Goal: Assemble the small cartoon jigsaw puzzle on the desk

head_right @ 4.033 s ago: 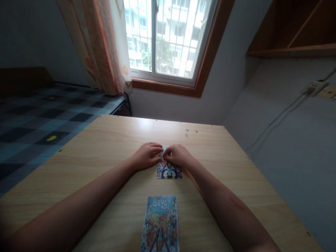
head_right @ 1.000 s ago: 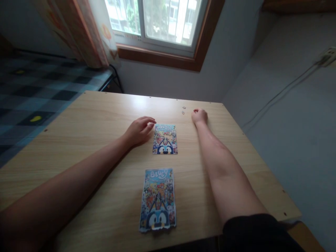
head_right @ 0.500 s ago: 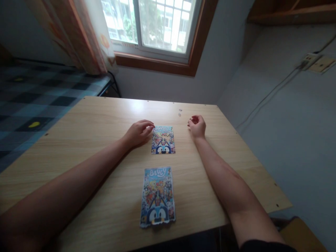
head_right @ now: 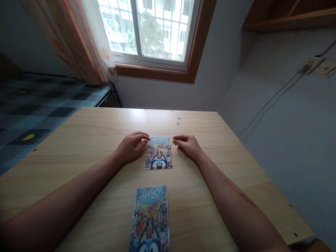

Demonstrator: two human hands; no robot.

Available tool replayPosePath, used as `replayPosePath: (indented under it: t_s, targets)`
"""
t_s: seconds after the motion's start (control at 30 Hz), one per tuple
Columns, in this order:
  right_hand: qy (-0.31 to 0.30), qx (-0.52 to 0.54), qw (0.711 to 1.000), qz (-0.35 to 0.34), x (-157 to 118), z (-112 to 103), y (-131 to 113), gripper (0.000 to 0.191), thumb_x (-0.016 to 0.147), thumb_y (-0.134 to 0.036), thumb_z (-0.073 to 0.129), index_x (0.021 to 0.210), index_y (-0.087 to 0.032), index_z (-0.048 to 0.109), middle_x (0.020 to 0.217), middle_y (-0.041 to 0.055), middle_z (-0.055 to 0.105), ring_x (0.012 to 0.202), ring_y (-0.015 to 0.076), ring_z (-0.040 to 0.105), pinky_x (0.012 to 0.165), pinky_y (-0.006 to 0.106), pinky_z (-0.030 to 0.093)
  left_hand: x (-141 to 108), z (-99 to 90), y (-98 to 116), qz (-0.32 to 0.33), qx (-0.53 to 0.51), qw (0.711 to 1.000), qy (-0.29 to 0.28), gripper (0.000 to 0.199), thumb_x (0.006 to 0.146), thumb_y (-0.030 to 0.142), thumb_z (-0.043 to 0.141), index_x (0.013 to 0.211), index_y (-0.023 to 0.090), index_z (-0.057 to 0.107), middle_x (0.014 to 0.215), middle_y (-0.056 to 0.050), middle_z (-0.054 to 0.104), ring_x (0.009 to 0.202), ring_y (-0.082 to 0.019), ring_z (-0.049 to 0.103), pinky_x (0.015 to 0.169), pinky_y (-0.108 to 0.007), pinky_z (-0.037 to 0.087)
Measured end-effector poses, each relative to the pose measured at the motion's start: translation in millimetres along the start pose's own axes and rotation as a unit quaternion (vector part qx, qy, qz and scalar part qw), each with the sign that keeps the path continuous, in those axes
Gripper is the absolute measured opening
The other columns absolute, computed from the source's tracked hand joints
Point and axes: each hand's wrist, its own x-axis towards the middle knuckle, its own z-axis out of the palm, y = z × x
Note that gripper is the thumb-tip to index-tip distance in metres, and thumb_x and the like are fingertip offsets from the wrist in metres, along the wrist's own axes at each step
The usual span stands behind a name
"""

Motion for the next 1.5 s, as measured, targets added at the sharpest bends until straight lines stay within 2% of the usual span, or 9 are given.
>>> replayPosePath:
  t_s: [0.13, 0.27, 0.5, 0.9, 1.23, 1.37, 1.5]
  targets:
    - [-0.038, -0.006, 0.999, 0.014, 0, -3, -4, 0.03, 0.064, -0.032, 0.082, 0.089, -0.017, 0.08, 0.073, 0.0032, 0.072, 0.055, 0.0098, 0.058, 0.05, 0.024, 0.049, 0, -1.0, -1, -0.002, -0.003, 1.0, -0.002, 0.016, 0.093, 0.022, 0.055, 0.092, 0.021, 0.071, 0.102, -0.007, 0.074, 0.095, -0.021, 0.068, 0.088, -0.039, 0.055]
    - [-0.045, -0.016, 0.998, 0.031, 0, -3, -3, 0.026, 0.065, -0.027, 0.079, 0.088, -0.016, 0.079, 0.071, 0.0032, 0.072, 0.049, 0.0073, 0.054, 0.047, 0.023, 0.048, 0, -1.3, -3, -0.01, -0.004, 1.0, -0.01, 0.017, 0.093, 0.02, 0.054, 0.092, 0.021, 0.071, 0.103, -0.007, 0.074, 0.096, -0.022, 0.068, 0.088, -0.04, 0.055]
    - [-0.069, 0.002, 0.997, 0.032, 2, -1, -1, 0.032, 0.064, -0.032, 0.085, 0.091, -0.017, 0.077, 0.079, 0.0045, 0.073, 0.063, 0.012, 0.064, 0.051, 0.024, 0.054, 0, -1.3, -4, -0.015, -0.003, 1.0, -0.015, 0.017, 0.092, 0.021, 0.055, 0.093, 0.021, 0.072, 0.102, -0.006, 0.074, 0.094, -0.021, 0.068, 0.087, -0.038, 0.056]
    - [-0.065, -0.033, 0.996, 0.05, 0, 1, -4, 0.041, 0.065, -0.038, 0.086, 0.096, -0.014, 0.074, 0.081, 0.0051, 0.072, 0.055, 0.0084, 0.059, 0.046, 0.02, 0.05, 0, -1.7, -3, 0.001, 0.001, 1.0, -0.015, 0.016, 0.092, 0.018, 0.056, 0.093, 0.021, 0.072, 0.103, -0.007, 0.074, 0.095, -0.021, 0.068, 0.087, -0.04, 0.056]
    - [-0.06, -0.106, 0.993, -0.003, -1, 3, 1, 0.038, 0.073, -0.04, 0.078, 0.1, -0.015, 0.073, 0.08, 0.0055, 0.072, 0.05, 0.0075, 0.053, 0.04, 0.019, 0.038, -2, -0.2, -1, 0.028, 0.018, 0.999, -0.034, 0.013, 0.09, 0.022, 0.058, 0.092, 0.022, 0.071, 0.104, -0.006, 0.073, 0.096, -0.022, 0.066, 0.088, -0.042, 0.056]
    - [-0.044, -0.172, 0.984, -0.027, 0, -2, 3, 0.034, 0.081, -0.042, 0.07, 0.103, -0.015, 0.074, 0.063, 0.0011, 0.066, 0.041, 0.0067, 0.045, 0.04, 0.021, 0.034, -2, -0.7, -1, 0.028, 0.017, 0.999, -0.033, 0.014, 0.09, 0.021, 0.058, 0.093, 0.022, 0.072, 0.104, -0.006, 0.073, 0.096, -0.022, 0.066, 0.088, -0.043, 0.056]
    - [-0.017, -0.25, 0.964, -0.086, 0, -9, 2, 0.027, 0.081, -0.037, 0.07, 0.097, -0.017, 0.077, 0.068, 0.0033, 0.068, 0.054, 0.01, 0.054, 0.049, 0.022, 0.039, -3, -1.1, 0, 0.031, 0.014, 0.999, -0.034, 0.014, 0.088, 0.019, 0.058, 0.092, 0.022, 0.071, 0.104, -0.006, 0.073, 0.095, -0.021, 0.066, 0.087, -0.043, 0.056]
